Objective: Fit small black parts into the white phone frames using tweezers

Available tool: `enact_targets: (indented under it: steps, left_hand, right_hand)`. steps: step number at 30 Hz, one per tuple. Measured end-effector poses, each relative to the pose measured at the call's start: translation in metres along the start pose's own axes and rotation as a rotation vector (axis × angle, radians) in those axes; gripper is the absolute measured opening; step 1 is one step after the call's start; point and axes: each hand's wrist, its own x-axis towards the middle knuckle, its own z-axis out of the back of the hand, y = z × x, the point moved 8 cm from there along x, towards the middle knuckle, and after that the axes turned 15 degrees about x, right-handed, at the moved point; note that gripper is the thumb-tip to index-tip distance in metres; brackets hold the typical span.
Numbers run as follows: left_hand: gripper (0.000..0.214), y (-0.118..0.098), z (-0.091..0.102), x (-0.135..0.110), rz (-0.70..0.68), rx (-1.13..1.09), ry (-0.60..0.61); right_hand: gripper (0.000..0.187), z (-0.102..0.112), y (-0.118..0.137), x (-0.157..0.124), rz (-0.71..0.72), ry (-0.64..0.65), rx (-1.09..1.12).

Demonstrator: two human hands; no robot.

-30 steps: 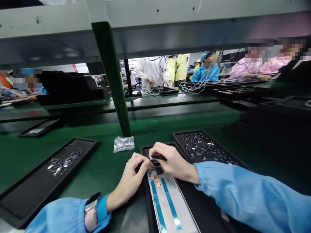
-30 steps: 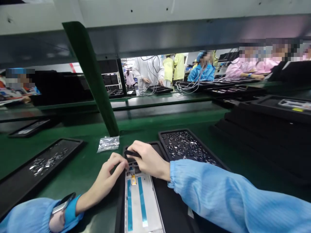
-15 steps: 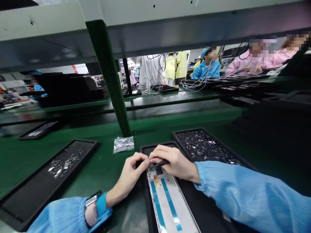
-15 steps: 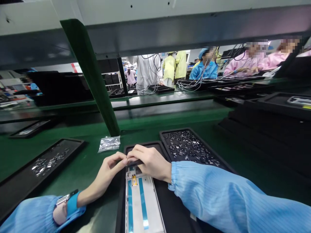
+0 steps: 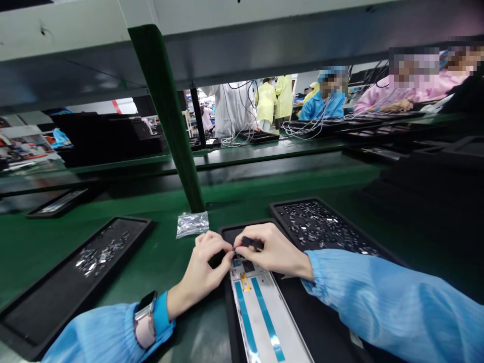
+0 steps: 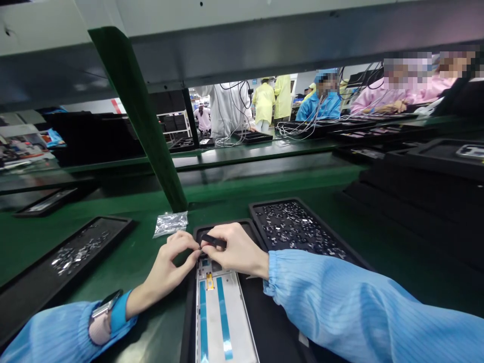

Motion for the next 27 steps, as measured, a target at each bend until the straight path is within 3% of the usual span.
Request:
enact_targets:
  steps: [5,15,27]
  left_hand:
    - [0.012,-0.001,-0.003,0.000,-0.018,0.044,0.055]
    - [0.011,0.007,-0.009,0.000,0.042,0.073,0.112]
    - [0.010,0.011,-0.014,-0.001,0.035,0.068,0.102]
  right_hand:
    - [0.011,-0.005,0.000,0.001,0.018,0.058,-0.067]
    - [0.010,-0.006,-0.025,0.000,-0.177,0.086,-0.091]
    - [0.005,-0.011,-0.027,-0.003,-0.093,0.023,-0.152]
